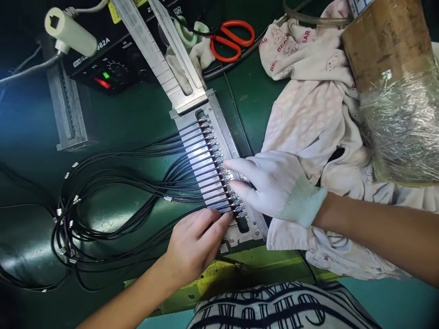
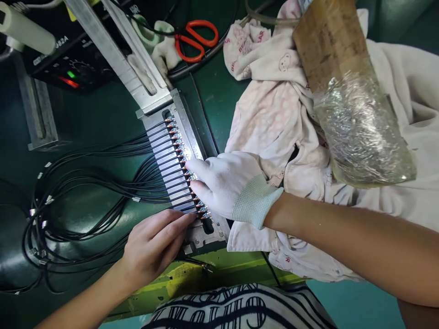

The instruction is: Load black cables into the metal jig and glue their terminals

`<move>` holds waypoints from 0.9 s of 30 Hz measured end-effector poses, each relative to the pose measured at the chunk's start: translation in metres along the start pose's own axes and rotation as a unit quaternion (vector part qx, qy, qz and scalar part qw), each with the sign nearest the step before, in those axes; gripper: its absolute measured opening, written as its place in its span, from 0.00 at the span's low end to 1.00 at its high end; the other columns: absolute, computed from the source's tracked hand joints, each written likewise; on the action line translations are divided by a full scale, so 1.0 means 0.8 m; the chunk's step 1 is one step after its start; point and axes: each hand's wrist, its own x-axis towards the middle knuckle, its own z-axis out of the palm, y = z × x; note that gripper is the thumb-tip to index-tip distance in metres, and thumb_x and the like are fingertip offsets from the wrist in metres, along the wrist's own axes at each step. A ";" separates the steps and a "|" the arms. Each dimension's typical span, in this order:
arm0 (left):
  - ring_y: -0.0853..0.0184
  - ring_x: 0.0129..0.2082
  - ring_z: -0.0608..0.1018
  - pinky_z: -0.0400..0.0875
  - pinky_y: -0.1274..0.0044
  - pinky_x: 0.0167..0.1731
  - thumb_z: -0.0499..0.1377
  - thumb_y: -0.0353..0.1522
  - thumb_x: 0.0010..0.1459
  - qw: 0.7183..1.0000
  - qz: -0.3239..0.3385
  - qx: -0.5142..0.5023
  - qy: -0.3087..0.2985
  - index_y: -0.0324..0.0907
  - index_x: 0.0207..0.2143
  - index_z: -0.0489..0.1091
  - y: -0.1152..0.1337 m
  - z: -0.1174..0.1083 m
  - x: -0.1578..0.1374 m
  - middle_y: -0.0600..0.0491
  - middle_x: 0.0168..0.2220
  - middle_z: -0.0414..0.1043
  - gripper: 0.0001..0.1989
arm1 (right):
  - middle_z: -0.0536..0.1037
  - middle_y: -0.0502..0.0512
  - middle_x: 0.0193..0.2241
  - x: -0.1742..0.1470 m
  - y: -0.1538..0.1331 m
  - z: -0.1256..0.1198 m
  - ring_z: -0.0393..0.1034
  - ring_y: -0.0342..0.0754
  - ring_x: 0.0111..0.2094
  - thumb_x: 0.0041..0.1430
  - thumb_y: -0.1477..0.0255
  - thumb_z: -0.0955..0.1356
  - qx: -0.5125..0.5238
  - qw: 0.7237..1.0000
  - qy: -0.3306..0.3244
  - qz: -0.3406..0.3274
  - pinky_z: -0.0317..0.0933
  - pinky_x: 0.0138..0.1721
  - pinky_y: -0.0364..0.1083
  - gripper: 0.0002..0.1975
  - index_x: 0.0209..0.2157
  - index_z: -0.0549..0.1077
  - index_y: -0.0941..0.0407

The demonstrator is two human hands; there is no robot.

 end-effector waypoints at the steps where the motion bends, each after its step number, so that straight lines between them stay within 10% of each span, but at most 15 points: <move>1: 0.67 0.32 0.71 0.67 0.76 0.30 0.51 0.22 0.64 1.000 0.003 -0.001 -0.001 0.32 0.51 0.67 0.000 0.000 0.000 0.47 0.35 0.69 0.14 | 0.80 0.45 0.34 0.000 0.000 0.000 0.73 0.46 0.33 0.66 0.67 0.64 0.000 1.000 0.002 0.000 0.49 0.32 0.49 0.13 0.49 0.75 0.53; 9: 0.67 0.31 0.70 0.67 0.75 0.29 0.51 0.22 0.65 0.999 0.029 0.041 -0.014 0.33 0.52 0.68 0.000 0.001 -0.002 0.47 0.34 0.69 0.14 | 0.80 0.45 0.34 0.000 0.001 -0.001 0.73 0.47 0.34 0.67 0.67 0.64 0.005 1.000 -0.006 0.002 0.49 0.32 0.50 0.14 0.49 0.76 0.53; 18: 0.70 0.35 0.73 0.69 0.78 0.36 0.60 0.21 0.61 0.992 -0.114 -0.056 0.021 0.34 0.45 0.69 0.016 -0.002 0.015 0.50 0.36 0.71 0.10 | 0.80 0.45 0.34 0.000 0.000 0.001 0.73 0.46 0.33 0.67 0.67 0.64 0.005 1.000 0.006 0.002 0.50 0.32 0.50 0.14 0.49 0.76 0.53; 27: 0.67 0.29 0.70 0.64 0.74 0.27 0.54 0.22 0.63 0.987 -0.139 0.066 -0.037 0.39 0.36 0.66 0.044 -0.007 0.050 0.53 0.31 0.66 0.05 | 0.80 0.45 0.34 0.000 0.000 0.000 0.73 0.46 0.33 0.66 0.67 0.64 0.005 1.000 0.001 0.006 0.49 0.32 0.49 0.13 0.49 0.75 0.52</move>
